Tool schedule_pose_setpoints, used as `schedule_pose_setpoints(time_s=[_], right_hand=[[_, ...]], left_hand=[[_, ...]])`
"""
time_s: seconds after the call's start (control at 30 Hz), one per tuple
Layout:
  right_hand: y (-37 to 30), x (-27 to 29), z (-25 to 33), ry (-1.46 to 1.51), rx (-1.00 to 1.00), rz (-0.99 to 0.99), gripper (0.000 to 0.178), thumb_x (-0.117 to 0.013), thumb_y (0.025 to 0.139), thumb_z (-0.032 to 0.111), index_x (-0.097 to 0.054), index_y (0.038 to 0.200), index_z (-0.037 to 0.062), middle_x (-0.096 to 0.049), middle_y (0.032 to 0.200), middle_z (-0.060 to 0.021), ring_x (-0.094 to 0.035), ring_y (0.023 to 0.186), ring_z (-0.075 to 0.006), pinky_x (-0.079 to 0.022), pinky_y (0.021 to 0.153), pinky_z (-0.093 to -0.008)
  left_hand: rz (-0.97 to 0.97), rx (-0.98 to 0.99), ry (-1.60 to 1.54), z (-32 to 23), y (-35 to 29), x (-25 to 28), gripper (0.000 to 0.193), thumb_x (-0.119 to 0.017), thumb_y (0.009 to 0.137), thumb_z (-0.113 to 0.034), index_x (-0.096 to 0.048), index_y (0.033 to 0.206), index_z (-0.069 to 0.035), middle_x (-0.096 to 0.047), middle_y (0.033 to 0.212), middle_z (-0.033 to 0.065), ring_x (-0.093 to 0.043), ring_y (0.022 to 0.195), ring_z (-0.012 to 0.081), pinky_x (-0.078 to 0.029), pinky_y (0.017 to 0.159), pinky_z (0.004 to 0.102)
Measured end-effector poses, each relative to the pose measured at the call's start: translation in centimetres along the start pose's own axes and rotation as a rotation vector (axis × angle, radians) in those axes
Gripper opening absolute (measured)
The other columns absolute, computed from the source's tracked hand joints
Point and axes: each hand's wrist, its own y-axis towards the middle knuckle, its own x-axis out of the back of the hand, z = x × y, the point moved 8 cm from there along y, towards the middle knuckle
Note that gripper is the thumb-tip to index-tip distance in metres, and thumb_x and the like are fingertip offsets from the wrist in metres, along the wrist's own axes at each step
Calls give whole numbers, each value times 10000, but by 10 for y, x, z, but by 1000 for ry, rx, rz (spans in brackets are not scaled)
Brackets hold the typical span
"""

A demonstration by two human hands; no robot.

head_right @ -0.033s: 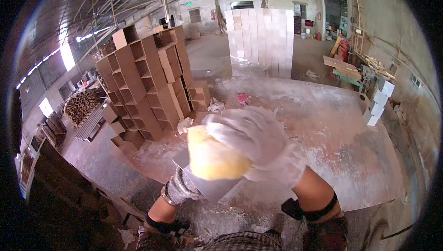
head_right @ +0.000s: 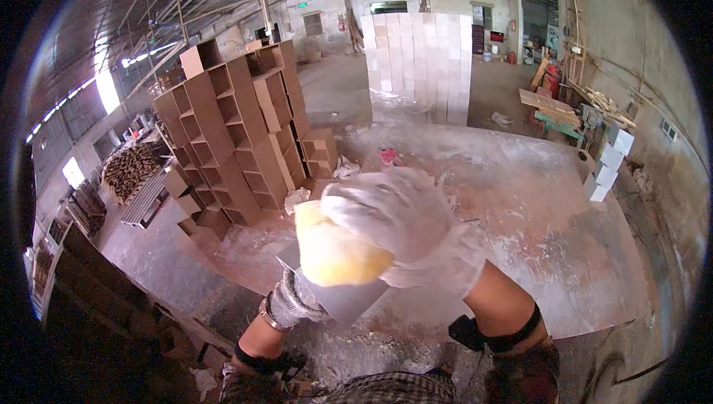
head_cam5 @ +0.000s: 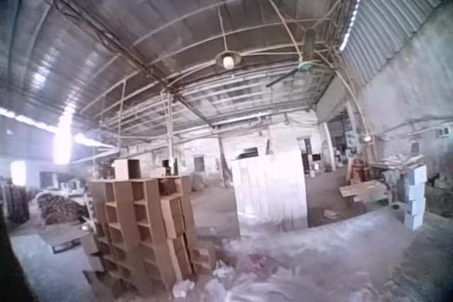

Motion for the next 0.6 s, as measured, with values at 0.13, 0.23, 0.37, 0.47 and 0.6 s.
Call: schedule_pose_setpoints(time_s=[0.13,0.23,0.37,0.47,0.6], right_hand=[[3,-19,18,-26,104,13,598,-691,536,257,-606,1121,167,-545,1188,-59,-520,1051,-234,-337,930,-431],[-16,-29,22,-9,88,-44,535,-662,572,252,-618,1097,161,-555,1161,-46,-522,1031,-232,-346,909,-459],[-51,-40,36,-148,179,101,430,-676,613,347,-612,1006,185,-566,1172,-12,-510,1033,-201,-366,870,-429],[-85,-62,53,-120,166,91,371,-597,702,293,-597,1060,192,-559,1198,-10,-517,1026,-185,-367,873,-421],[-121,-89,73,91,249,406,435,-567,734,225,-564,1165,168,-564,1117,11,-497,1060,-193,-407,843,-423]], left_hand=[[24,56,-187,7,8,12,617,-608,791,-392,-429,1313,-117,-450,1321,119,-419,1221,300,-322,1027,407],[31,88,-280,8,16,15,621,-610,792,-390,-423,1312,-104,-459,1309,122,-433,1207,302,-332,1021,404],[-88,74,-257,4,12,17,703,-622,770,-433,-393,1329,-73,-434,1330,124,-411,1222,320,-317,1028,402],[-118,82,-46,19,-10,8,774,-622,749,-492,-371,1348,-71,-379,1372,120,-349,1267,328,-248,1063,442],[-180,256,-312,40,-6,13,723,-605,776,-474,-379,1350,-95,-379,1374,119,-345,1270,312,-232,1055,472]])
